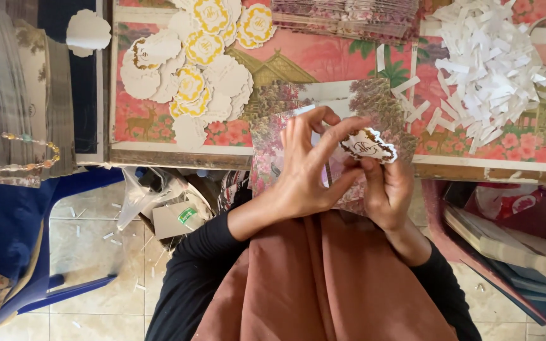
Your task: Assembling decorative cards by placing paper emblems on them
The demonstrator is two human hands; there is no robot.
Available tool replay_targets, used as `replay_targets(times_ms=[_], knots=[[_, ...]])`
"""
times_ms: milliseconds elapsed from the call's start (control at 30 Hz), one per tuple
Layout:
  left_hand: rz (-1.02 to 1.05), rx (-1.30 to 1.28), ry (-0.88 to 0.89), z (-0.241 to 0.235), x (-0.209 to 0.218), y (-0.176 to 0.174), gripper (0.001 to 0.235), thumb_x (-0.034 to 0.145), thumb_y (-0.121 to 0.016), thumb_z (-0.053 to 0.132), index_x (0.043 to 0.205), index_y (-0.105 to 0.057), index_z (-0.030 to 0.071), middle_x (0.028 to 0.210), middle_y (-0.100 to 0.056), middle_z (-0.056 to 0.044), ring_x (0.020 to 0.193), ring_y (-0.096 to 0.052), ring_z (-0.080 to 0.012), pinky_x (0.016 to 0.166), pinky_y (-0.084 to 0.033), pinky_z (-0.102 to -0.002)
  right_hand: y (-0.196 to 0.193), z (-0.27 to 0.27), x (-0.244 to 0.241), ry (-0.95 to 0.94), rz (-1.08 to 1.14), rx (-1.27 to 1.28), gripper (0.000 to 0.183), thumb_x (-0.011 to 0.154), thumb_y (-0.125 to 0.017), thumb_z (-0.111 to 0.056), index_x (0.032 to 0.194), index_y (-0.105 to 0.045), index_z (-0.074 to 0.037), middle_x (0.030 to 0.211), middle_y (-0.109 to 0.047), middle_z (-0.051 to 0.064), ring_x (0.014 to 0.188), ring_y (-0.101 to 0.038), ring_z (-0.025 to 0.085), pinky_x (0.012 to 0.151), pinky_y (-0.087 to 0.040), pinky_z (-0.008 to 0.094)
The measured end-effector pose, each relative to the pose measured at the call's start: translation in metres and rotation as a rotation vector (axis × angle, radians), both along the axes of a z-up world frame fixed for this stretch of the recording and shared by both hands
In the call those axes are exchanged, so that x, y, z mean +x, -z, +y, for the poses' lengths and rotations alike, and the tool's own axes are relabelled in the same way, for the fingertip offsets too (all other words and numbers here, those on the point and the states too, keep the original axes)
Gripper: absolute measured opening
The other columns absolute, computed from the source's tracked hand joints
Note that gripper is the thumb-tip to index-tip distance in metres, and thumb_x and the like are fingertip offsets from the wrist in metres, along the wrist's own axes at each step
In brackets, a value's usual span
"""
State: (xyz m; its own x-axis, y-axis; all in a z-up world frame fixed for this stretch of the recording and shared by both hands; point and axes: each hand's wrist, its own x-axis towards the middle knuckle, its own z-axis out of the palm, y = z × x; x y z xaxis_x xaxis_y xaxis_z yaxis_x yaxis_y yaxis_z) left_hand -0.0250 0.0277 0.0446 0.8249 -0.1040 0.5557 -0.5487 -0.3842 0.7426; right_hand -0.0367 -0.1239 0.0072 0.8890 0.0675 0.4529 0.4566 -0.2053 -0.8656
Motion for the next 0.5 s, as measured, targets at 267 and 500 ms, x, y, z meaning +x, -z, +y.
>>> replay_targets(times_ms=[267,500], knots=[[0.28,-0.273,0.033,0.009,-0.012,0.035,0.076,0.085,-0.067,0.034,0.144,-0.028,0.008,0.12,-0.04,-0.021,0.109,-0.037,-0.0325,0.099,-0.029,-0.053,-0.009,-0.015,0.017,-0.082,0.096,0.093,0.015,0.098,-0.042,-0.007,0.102,-0.048,0.005,0.082,-0.061,0.021,0.062,-0.065,0.023,0.051,-0.057,0.031],[0.113,0.552,-0.085,0.032,0.009,0.119,0.06,0.084,-0.059,0.052,0.131,-0.048,0.016,0.129,-0.042,-0.012,0.123,-0.036,-0.0321,0.098,-0.02,-0.05,0.029,-0.028,0.046,-0.126,0.288,0.034,0.017,0.098,-0.054,-0.008,0.109,-0.045,0.003,0.074,-0.057,0.013,0.054,-0.055,0.012,0.046,-0.043,0.023]])
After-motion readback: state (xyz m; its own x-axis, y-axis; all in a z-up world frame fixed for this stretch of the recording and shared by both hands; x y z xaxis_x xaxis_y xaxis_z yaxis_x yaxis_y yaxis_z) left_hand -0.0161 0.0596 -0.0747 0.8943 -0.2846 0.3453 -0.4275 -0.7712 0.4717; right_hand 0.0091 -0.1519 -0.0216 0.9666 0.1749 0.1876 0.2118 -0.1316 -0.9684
